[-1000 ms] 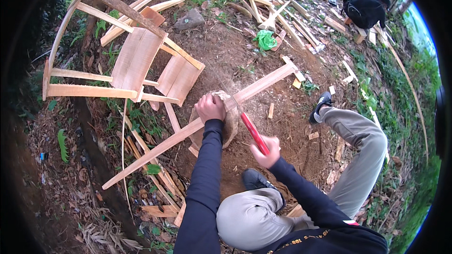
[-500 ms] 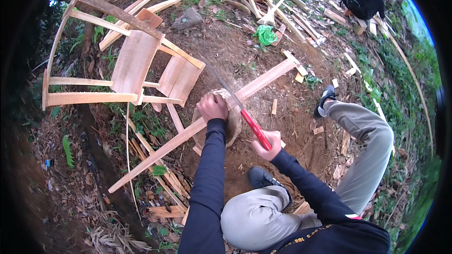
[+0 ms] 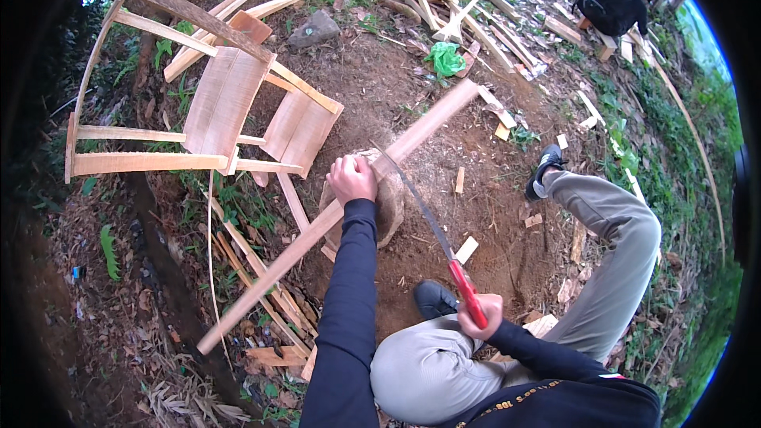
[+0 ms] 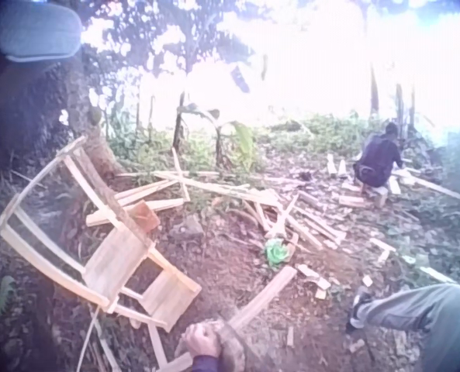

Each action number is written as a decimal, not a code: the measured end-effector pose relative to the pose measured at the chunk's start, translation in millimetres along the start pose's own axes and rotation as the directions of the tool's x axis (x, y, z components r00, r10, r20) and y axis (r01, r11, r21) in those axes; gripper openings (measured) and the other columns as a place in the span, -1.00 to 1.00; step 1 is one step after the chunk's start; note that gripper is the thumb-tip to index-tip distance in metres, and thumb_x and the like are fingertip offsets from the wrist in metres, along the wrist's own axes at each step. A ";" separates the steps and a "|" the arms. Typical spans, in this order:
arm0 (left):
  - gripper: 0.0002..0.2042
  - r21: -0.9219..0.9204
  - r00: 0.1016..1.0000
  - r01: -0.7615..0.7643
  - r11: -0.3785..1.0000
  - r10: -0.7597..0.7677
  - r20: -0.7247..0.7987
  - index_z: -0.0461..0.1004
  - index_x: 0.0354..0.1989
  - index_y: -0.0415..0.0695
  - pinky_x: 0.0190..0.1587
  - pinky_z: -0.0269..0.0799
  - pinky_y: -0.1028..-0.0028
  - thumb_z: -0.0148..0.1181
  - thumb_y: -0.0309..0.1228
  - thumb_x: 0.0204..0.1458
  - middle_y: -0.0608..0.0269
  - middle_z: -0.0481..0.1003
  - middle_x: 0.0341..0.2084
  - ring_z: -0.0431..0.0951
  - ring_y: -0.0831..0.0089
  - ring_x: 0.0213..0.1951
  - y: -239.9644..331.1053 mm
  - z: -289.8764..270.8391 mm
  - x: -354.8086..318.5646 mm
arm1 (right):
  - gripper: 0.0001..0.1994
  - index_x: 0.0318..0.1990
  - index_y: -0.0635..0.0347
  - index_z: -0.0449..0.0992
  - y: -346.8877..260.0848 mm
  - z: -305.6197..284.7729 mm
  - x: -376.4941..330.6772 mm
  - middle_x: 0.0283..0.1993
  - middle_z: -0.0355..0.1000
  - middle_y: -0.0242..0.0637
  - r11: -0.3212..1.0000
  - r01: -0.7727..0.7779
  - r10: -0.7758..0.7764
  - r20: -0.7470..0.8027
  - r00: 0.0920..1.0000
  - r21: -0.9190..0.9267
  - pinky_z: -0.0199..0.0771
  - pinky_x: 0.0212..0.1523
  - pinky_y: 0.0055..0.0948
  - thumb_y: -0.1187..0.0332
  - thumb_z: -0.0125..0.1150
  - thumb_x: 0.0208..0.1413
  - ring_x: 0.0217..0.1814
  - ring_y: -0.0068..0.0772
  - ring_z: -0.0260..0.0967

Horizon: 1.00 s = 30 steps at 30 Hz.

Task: The person uses a red hand saw to cut a long wooden plank resting on a tree stump. They hold the wood steady with their left hand while sawing with their right hand. After cutting a section, they pick up the cut piece and place it on the ground next to a wooden chair frame.

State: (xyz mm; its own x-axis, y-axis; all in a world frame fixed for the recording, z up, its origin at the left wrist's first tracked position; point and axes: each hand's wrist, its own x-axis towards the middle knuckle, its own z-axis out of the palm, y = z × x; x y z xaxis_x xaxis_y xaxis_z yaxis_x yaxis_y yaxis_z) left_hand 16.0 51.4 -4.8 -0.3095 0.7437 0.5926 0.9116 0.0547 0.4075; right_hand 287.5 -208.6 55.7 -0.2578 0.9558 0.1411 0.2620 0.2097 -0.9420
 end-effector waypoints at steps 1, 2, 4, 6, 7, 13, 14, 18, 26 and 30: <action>-0.71 0.008 0.999 0.026 1.000 -0.025 -0.024 0.25 -0.69 -0.13 -0.32 0.25 0.06 0.09 -0.38 0.05 0.11 0.36 -0.62 0.42 0.02 -0.46 -5.6 -0.1 1.7 | -0.92 -0.58 0.11 0.49 2.1 13.6 5.6 -0.64 0.39 -0.26 0.999 0.034 -0.035 -0.050 0.998 -0.022 0.46 -0.52 -0.31 0.48 0.29 -0.19 -0.62 -0.19 0.43; -0.70 0.014 0.998 0.050 0.999 -0.050 -0.049 0.25 -0.68 -0.13 -0.33 0.25 0.04 0.09 -0.38 0.07 0.10 0.36 -0.62 0.42 0.01 -0.46 -10.3 0.2 3.8 | -0.91 -0.58 0.11 0.48 5.8 16.9 12.6 -0.65 0.38 -0.26 0.998 0.060 -0.061 -0.064 0.996 -0.010 0.44 -0.54 -0.30 0.48 0.29 -0.20 -0.63 -0.18 0.42; -0.68 0.015 0.993 0.097 0.995 -0.095 -0.065 0.26 -0.68 -0.13 -0.34 0.26 0.02 0.07 -0.35 0.12 0.10 0.36 -0.63 0.42 -0.01 -0.46 -14.2 -0.4 2.1 | -0.89 -0.60 0.12 0.46 14.1 9.6 26.2 -0.66 0.36 -0.25 0.991 0.120 -0.124 -0.067 0.990 -0.063 0.42 -0.56 -0.28 0.48 0.30 -0.22 -0.64 -0.16 0.40; -0.67 0.061 0.994 0.090 0.994 -0.085 -0.074 0.27 -0.67 -0.13 -0.35 0.26 0.03 0.08 -0.33 0.13 0.12 0.37 -0.63 0.43 0.00 -0.46 -13.8 -1.1 1.3 | -0.90 -0.60 0.13 0.47 22.7 -17.4 32.2 -0.68 0.35 -0.24 0.987 0.134 -0.136 -0.013 0.991 -0.089 0.41 -0.58 -0.27 0.49 0.29 -0.23 -0.66 -0.16 0.38; -0.67 0.076 0.993 0.089 0.993 -0.083 -0.080 0.27 -0.67 -0.13 -0.35 0.26 0.04 0.09 -0.33 0.13 0.13 0.37 -0.63 0.43 0.01 -0.46 -10.5 0.1 1.0 | -0.91 -0.60 0.13 0.47 19.4 -35.7 33.1 -0.68 0.36 -0.24 0.989 0.114 -0.112 0.032 0.993 -0.094 0.41 -0.58 -0.28 0.49 0.28 -0.23 -0.67 -0.16 0.38; -0.63 0.114 0.998 0.048 0.992 -0.051 0.021 0.25 -0.68 -0.10 -0.34 0.20 0.09 0.09 -0.26 0.15 0.18 0.36 -0.63 0.43 0.07 -0.46 -3.4 -2.7 0.4 | -0.93 -0.56 0.12 0.50 1.1 -71.1 30.7 -0.69 0.34 -0.23 0.999 -0.026 0.028 0.080 0.996 -0.028 0.42 -0.56 -0.36 0.45 0.28 -0.16 -0.69 -0.27 0.41; -0.63 0.101 0.999 0.044 0.994 -0.046 0.016 0.25 -0.69 -0.09 -0.34 0.20 0.10 0.08 -0.25 0.15 0.19 0.36 -0.63 0.43 0.08 -0.46 -1.7 -2.4 1.2 | -0.88 -0.56 0.13 0.49 -6.5 -70.9 31.2 -0.72 0.29 -0.26 0.999 -0.038 0.041 0.089 0.995 -0.026 0.35 -0.60 -0.35 0.39 0.32 -0.11 -0.73 -0.27 0.35; -0.63 0.053 0.999 0.022 0.998 -0.024 0.037 0.25 -0.69 -0.08 -0.32 0.18 0.12 0.08 -0.24 0.15 0.20 0.35 -0.63 0.42 0.10 -0.45 -2.1 -4.1 1.7 | -0.77 -0.48 0.27 0.45 4.3 -62.0 15.2 -0.61 0.30 -0.15 0.996 0.091 -0.091 -0.009 0.996 0.024 0.28 -0.57 -0.27 0.27 0.18 0.07 -0.65 -0.11 0.31; -0.65 0.019 0.995 -0.071 0.997 0.069 0.071 0.25 -0.70 -0.08 -0.30 0.20 0.18 0.10 -0.29 0.12 0.27 0.32 -0.65 0.42 0.20 -0.44 -4.5 -6.8 -0.3 | -0.75 -0.52 0.22 0.41 5.7 -31.1 -16.1 -0.70 0.25 -0.19 0.993 -0.100 0.101 0.000 0.995 0.060 0.24 -0.62 -0.27 0.29 0.19 0.13 -0.73 -0.15 0.28; -0.66 -0.024 0.993 -0.077 0.997 0.079 0.083 0.26 -0.69 -0.07 -0.29 0.20 0.19 0.10 -0.30 0.11 0.27 0.32 -0.65 0.42 0.19 -0.43 -1.5 -9.9 -0.3 | -0.85 -0.54 0.23 0.46 1.8 -18.1 -7.0 -0.73 0.28 -0.21 0.996 -0.089 0.088 -0.054 0.995 -0.019 0.32 -0.63 -0.37 0.43 0.25 0.01 -0.75 -0.28 0.33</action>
State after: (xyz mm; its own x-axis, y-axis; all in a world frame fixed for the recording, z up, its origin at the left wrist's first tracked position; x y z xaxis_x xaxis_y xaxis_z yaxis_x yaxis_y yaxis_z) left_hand 12.1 44.5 1.3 -0.2133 0.7985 0.5629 0.9260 -0.0186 0.3771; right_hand 306.6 -211.1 58.5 -0.1835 0.9802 0.0738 0.3013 0.1275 -0.9450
